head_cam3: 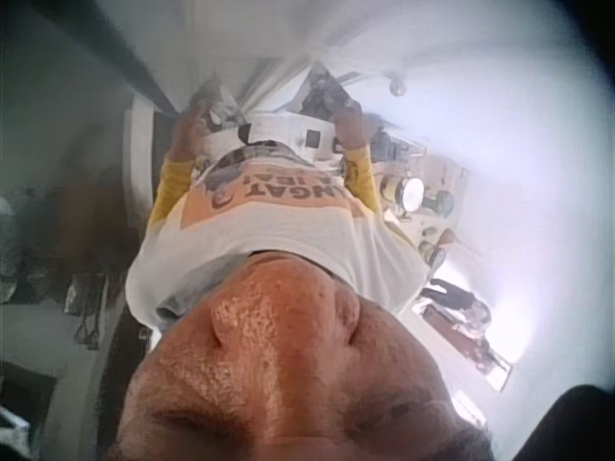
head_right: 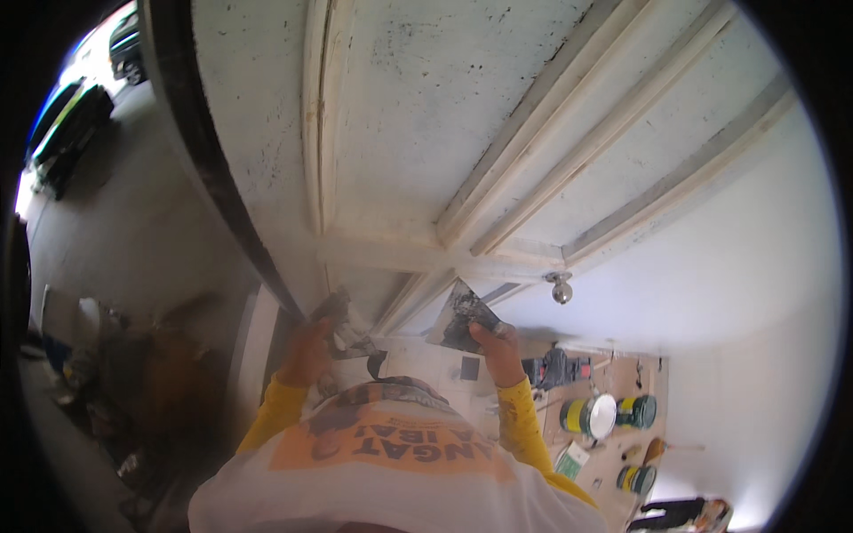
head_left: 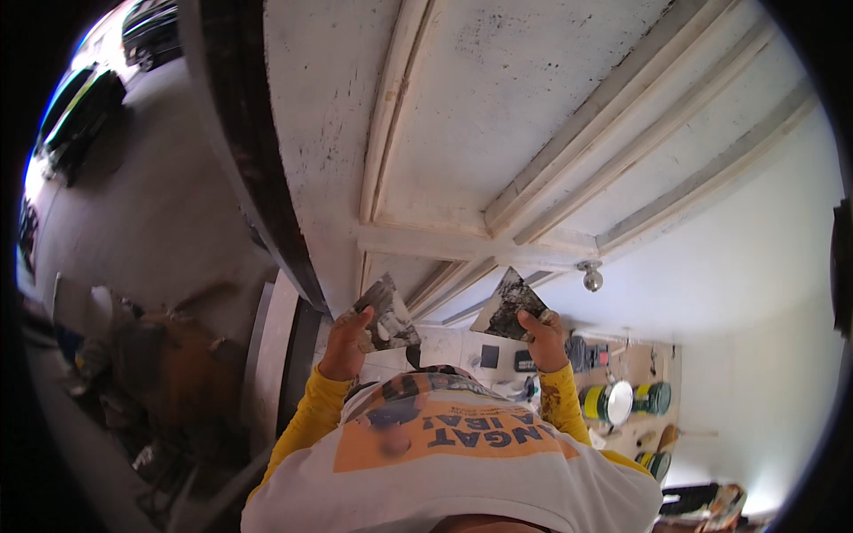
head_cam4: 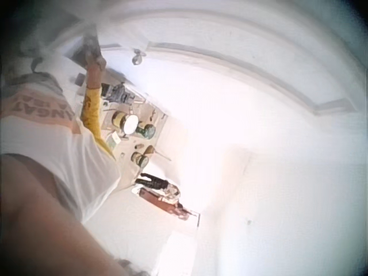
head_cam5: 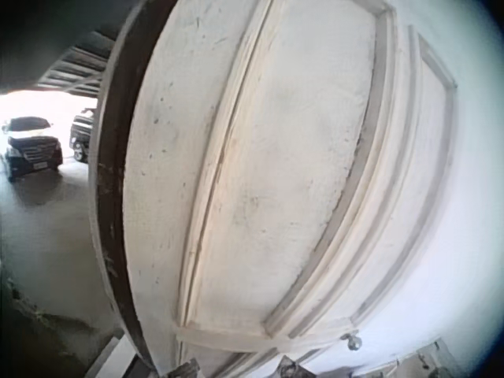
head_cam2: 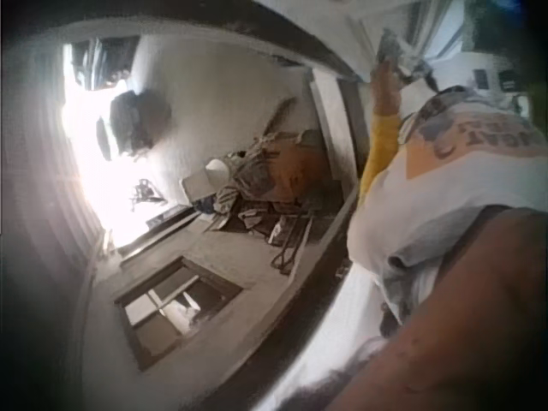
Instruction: The person applies putty to a white door using a putty knife and a hawk. They repeatedly spread the putty across the door surface, occasionally reloading the hawk from a bucket on the floor.
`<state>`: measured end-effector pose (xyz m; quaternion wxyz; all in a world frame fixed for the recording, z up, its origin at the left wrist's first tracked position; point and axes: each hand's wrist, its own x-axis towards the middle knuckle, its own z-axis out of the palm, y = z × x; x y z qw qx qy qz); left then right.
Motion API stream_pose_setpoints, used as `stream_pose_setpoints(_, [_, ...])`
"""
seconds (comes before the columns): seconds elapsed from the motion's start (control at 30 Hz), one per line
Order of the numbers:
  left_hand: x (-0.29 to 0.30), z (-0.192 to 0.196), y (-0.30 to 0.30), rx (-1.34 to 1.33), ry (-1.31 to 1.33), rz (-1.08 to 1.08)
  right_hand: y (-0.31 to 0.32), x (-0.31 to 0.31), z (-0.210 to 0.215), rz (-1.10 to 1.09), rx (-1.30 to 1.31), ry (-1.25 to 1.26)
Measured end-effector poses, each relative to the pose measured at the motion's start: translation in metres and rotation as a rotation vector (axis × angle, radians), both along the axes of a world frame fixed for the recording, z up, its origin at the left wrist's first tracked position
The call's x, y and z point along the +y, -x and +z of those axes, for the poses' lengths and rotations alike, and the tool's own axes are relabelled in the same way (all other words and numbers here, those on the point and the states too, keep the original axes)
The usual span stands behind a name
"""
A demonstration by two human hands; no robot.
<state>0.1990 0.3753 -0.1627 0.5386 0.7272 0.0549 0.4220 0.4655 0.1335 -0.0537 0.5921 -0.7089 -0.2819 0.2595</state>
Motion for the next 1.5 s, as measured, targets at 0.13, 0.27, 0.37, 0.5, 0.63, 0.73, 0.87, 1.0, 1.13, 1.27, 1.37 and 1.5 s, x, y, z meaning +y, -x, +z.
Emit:
stream_pose_setpoints(0.13, [0.046,0.004,0.010,0.077,0.066,-0.066,0.028,0.018,0.001,-0.132,0.111,0.071])
stream_pose_setpoints(0.27, [0.086,-0.008,0.012,0.155,0.024,-0.139,0.056,0.025,0.000,-0.219,0.109,0.074])
stream_pose_setpoints(0.37, [0.095,0.007,0.003,0.308,0.398,-0.183,0.068,0.031,0.007,-0.257,0.056,0.119])
stream_pose_setpoints(0.5, [0.097,-0.002,-0.007,0.306,0.153,-0.221,0.083,0.036,0.028,-0.296,0.002,0.185])
stream_pose_setpoints(0.63, [0.090,-0.004,-0.016,0.114,-0.235,-0.227,0.088,0.023,0.021,-0.355,-0.015,0.175])
stream_pose_setpoints(0.73, [0.083,-0.005,-0.024,0.125,-0.341,-0.197,0.099,0.031,0.034,-0.397,0.082,0.050])
stream_pose_setpoints(0.87, [0.075,-0.007,-0.025,0.141,-0.317,-0.225,0.095,0.020,0.023,-0.335,-0.073,0.257])
stream_pose_setpoints(1.0, [0.070,-0.022,-0.016,0.195,-0.322,-0.214,0.080,0.006,-0.011,-0.181,-0.510,0.470])
stream_pose_setpoints(1.13, [0.053,-0.019,-0.006,0.275,-0.295,-0.117,0.060,-0.031,-0.050,-0.055,-0.743,0.653])
stream_pose_setpoints(1.27, [0.012,0.014,-0.005,0.292,-0.368,0.018,0.045,-0.075,-0.066,-0.081,-0.713,0.574])
stream_pose_setpoints(1.37, [-0.031,0.015,-0.015,0.368,-0.258,0.035,0.033,-0.102,-0.059,-0.103,-0.617,0.481])
stream_pose_setpoints(1.5, [-0.104,0.040,-0.046,0.230,0.456,-0.135,0.009,-0.149,-0.063,-0.131,-0.570,0.424])
